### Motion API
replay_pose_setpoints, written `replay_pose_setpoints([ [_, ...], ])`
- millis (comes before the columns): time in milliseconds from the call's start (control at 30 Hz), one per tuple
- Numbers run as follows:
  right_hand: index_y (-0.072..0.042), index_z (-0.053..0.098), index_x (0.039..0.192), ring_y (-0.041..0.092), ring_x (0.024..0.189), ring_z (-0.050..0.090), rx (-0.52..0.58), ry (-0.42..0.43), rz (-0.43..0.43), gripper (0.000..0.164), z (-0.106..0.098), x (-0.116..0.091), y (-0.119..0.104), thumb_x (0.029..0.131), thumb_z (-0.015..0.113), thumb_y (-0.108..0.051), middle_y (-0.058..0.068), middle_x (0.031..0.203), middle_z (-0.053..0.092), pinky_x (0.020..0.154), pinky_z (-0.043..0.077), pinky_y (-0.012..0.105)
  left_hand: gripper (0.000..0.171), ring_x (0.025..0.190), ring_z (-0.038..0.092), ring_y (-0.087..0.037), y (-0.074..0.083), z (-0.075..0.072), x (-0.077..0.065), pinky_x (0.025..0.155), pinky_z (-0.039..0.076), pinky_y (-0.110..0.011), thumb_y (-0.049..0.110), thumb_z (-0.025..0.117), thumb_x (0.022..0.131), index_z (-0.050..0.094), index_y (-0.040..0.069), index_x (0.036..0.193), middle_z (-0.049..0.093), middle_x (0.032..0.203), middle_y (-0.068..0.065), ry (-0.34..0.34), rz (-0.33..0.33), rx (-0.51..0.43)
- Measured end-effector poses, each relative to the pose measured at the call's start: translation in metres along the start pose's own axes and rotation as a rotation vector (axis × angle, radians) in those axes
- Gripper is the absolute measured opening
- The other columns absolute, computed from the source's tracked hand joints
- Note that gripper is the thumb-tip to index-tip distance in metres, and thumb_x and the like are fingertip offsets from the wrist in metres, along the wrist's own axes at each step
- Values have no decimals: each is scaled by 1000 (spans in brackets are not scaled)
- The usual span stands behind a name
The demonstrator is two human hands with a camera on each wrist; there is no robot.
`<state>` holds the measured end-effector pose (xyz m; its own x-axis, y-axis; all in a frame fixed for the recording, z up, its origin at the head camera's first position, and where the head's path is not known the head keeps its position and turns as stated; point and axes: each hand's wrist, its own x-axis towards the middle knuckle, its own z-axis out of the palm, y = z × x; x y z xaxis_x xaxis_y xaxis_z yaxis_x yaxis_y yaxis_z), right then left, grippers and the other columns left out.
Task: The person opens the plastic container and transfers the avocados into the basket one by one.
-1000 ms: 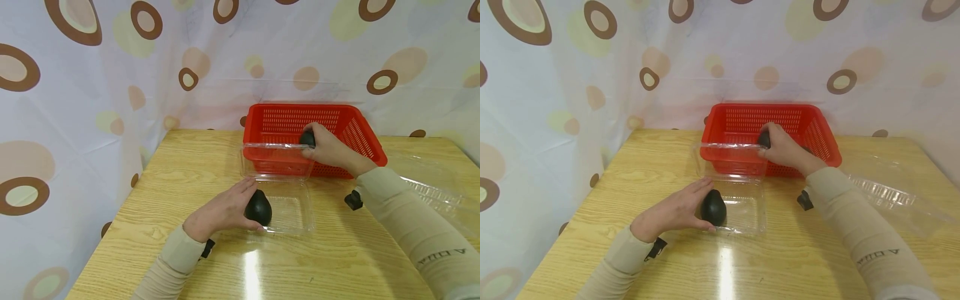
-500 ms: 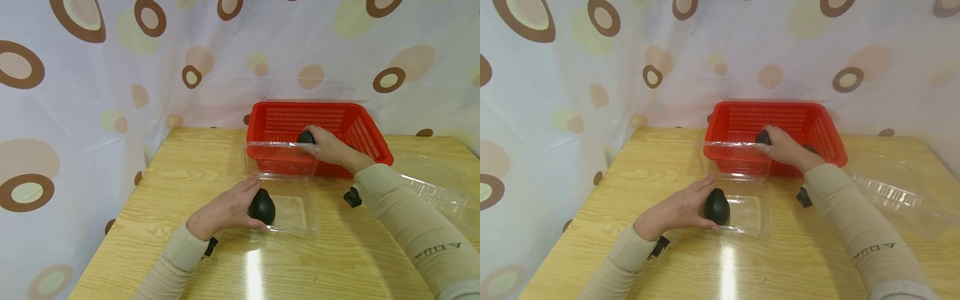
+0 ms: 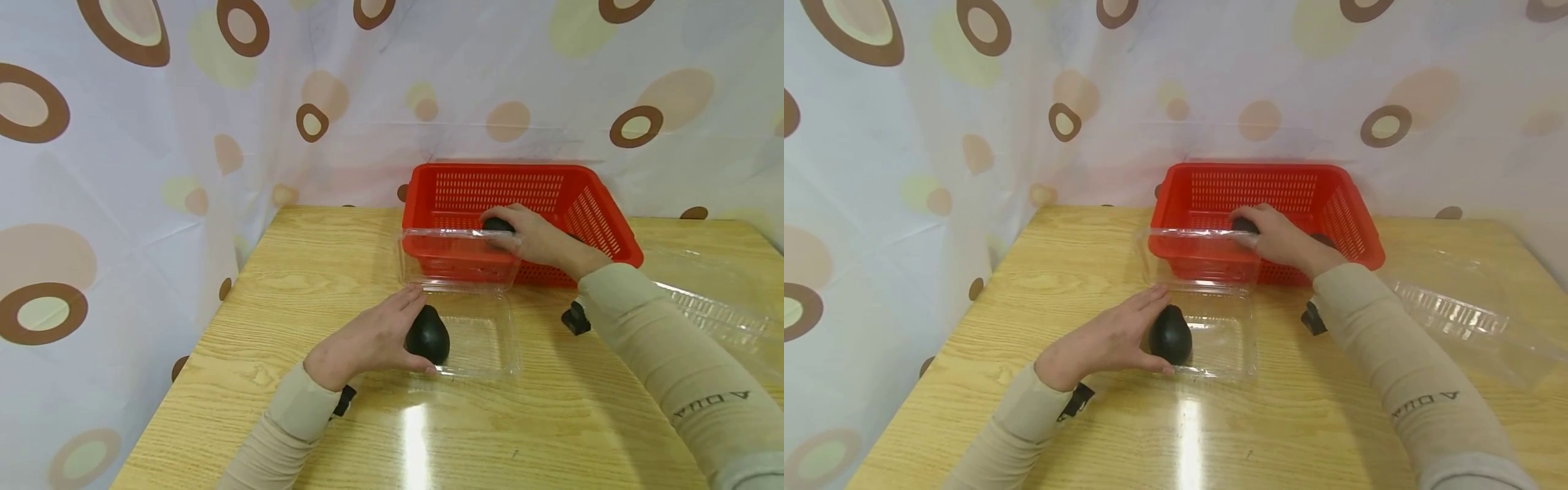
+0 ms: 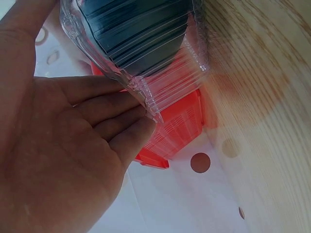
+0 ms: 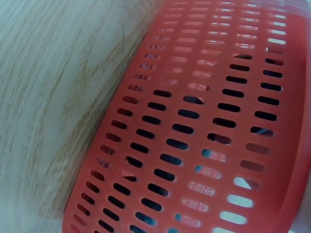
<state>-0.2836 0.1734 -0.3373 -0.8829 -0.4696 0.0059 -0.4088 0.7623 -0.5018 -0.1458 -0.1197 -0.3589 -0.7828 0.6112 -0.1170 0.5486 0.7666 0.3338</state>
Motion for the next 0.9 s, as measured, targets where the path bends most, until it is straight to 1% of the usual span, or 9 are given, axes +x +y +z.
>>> replay_pose_setpoints([
  [67, -13, 52, 138, 38, 120, 47, -7, -4, 3, 44, 0, 1, -1, 101, 53, -37, 23, 140, 43, 99, 45, 58, 111, 154, 18, -24, 0, 0, 0, 124, 23, -37, 60, 77, 77, 26, 1, 156, 22, 165, -13, 6, 4, -3],
  [233, -10, 53, 137, 37, 121, 47, -15, -20, 9, 41, 0, 0, -2, 100, 51, -29, 22, 140, 44, 100, 43, 57, 111, 154, 19, -24, -1, -2, -1, 124, 23, -37, 60, 77, 77, 27, 0, 155, 23, 164, -13, 17, 15, -1],
  [367, -8, 54, 136, 36, 119, 47, -19, -24, -3, 40, 0, -1, -4, 100, 48, -26, 21, 137, 46, 100, 43, 57, 111, 154, 20, -24, -1, -2, -1, 124, 24, -36, 61, 77, 77, 27, -1, 155, 23, 164, -13, 22, 18, 5],
  [500, -8, 55, 137, 36, 117, 49, -19, -56, -18, 42, 0, -1, -3, 100, 46, -25, 21, 137, 47, 99, 43, 58, 111, 153, 20, -25, -1, -2, -1, 124, 24, -36, 61, 77, 77, 27, -1, 155, 24, 164, -13, 26, 23, 8],
  [600, -5, 52, 141, 41, 124, 47, -21, -106, -18, 46, 0, -2, -2, 100, 41, -24, 23, 143, 44, 105, 40, 61, 111, 153, 21, -25, 0, -2, -1, 124, 24, -36, 61, 77, 77, 27, -1, 155, 25, 164, -14, 24, 25, 6],
  [700, 0, 47, 144, 46, 135, 40, -24, -154, -12, 50, -1, -3, -2, 101, 38, -24, 26, 148, 41, 111, 33, 64, 111, 153, 21, -25, 0, -1, -1, 124, 24, -36, 60, 77, 76, 27, -1, 155, 25, 164, -14, 23, 25, 5],
  [767, 0, 47, 144, 47, 138, 38, -20, -170, -5, 50, -1, -4, -2, 103, 36, -26, 26, 149, 42, 114, 31, 64, 111, 153, 21, -25, 0, -1, 0, 124, 25, -36, 60, 77, 76, 27, -1, 155, 25, 164, -14, 22, 23, 4],
  [900, -4, 49, 144, 45, 139, 39, 11, -179, 28, 48, -1, -5, -2, 105, 35, -29, 23, 149, 45, 115, 30, 63, 112, 153, 20, -25, 0, -1, -1, 124, 24, -36, 60, 77, 76, 27, -1, 155, 24, 164, -14, 20, 17, 5],
])
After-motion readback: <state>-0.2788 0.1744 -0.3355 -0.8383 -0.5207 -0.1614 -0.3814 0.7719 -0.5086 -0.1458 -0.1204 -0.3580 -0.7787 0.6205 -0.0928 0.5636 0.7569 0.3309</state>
